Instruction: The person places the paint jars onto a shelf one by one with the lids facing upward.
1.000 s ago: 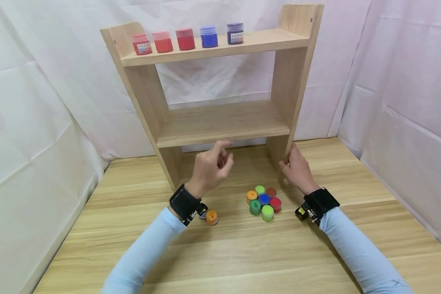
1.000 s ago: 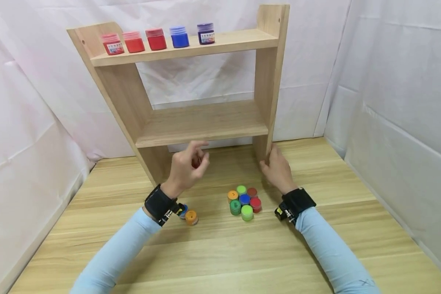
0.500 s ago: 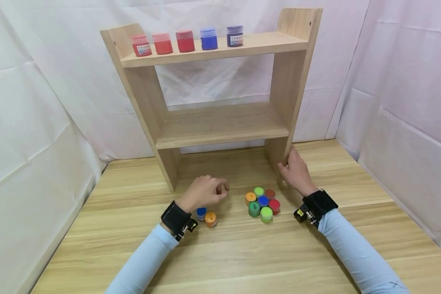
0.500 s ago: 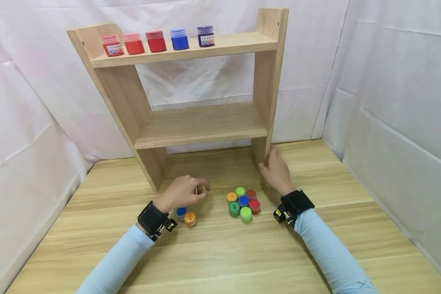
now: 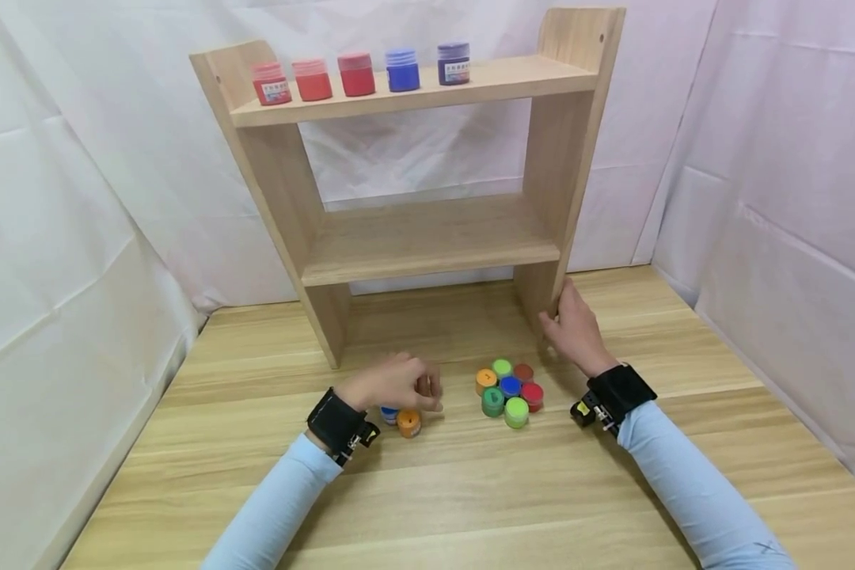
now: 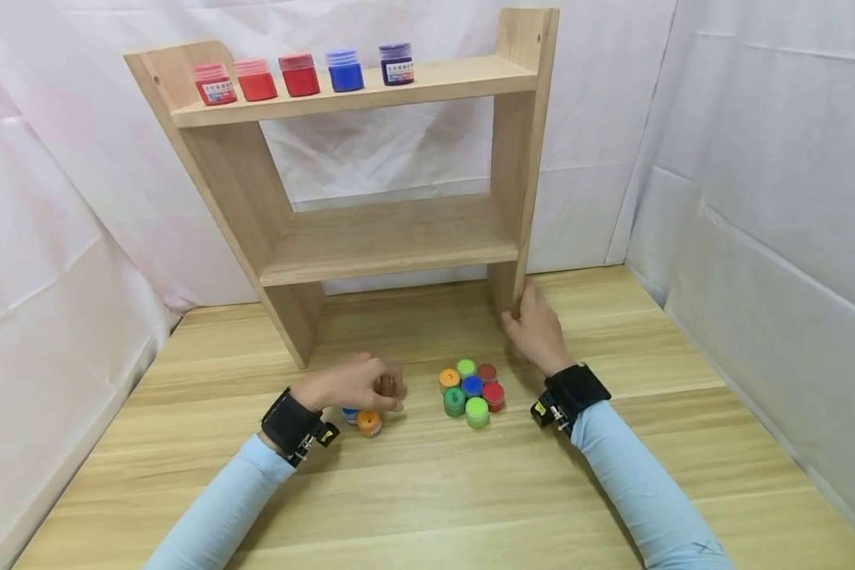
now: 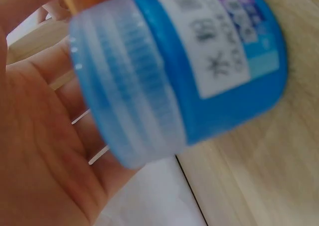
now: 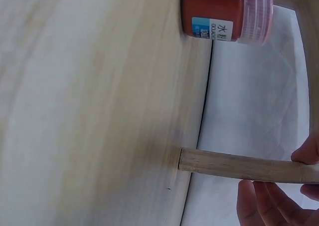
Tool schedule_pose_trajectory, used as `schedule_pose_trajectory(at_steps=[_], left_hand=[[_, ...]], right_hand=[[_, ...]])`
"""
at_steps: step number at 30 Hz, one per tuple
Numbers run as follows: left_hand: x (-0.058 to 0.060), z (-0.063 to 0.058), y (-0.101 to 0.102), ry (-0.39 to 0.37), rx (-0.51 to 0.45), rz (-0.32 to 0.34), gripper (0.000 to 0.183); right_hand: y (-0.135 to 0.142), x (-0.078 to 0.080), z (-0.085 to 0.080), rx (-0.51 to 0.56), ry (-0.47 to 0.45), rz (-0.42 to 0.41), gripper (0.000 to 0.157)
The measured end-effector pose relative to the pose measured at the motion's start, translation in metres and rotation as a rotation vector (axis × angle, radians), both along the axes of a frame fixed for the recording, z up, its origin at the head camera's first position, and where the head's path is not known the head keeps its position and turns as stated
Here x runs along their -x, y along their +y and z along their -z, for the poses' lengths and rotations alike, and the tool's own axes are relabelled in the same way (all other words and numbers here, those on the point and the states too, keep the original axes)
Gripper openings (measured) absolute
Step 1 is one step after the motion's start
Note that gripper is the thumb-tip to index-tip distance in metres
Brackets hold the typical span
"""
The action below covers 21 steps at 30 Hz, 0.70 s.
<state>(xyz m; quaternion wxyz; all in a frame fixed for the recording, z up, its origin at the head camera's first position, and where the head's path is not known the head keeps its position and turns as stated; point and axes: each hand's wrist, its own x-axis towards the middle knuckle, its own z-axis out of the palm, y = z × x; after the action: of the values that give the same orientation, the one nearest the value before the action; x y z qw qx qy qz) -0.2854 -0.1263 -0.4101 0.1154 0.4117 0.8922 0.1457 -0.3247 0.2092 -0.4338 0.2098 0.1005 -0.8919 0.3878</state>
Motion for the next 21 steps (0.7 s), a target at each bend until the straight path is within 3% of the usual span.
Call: schedule_pose_trajectory(at_steps=[9,21], left_hand=[[-0.005,-0.003,0.002,-0.098,0.025,-0.01,0.048],[-0.007,-0.01,-0.002,-0.156,0.079,-0.036,0.051]], right_hand=[[-0.001,0.0,-0.001,-0.009,0.016,0.002,0.067],[-0.001,0.0,0.0,-0.001,-0.004,-0.008,0.07]])
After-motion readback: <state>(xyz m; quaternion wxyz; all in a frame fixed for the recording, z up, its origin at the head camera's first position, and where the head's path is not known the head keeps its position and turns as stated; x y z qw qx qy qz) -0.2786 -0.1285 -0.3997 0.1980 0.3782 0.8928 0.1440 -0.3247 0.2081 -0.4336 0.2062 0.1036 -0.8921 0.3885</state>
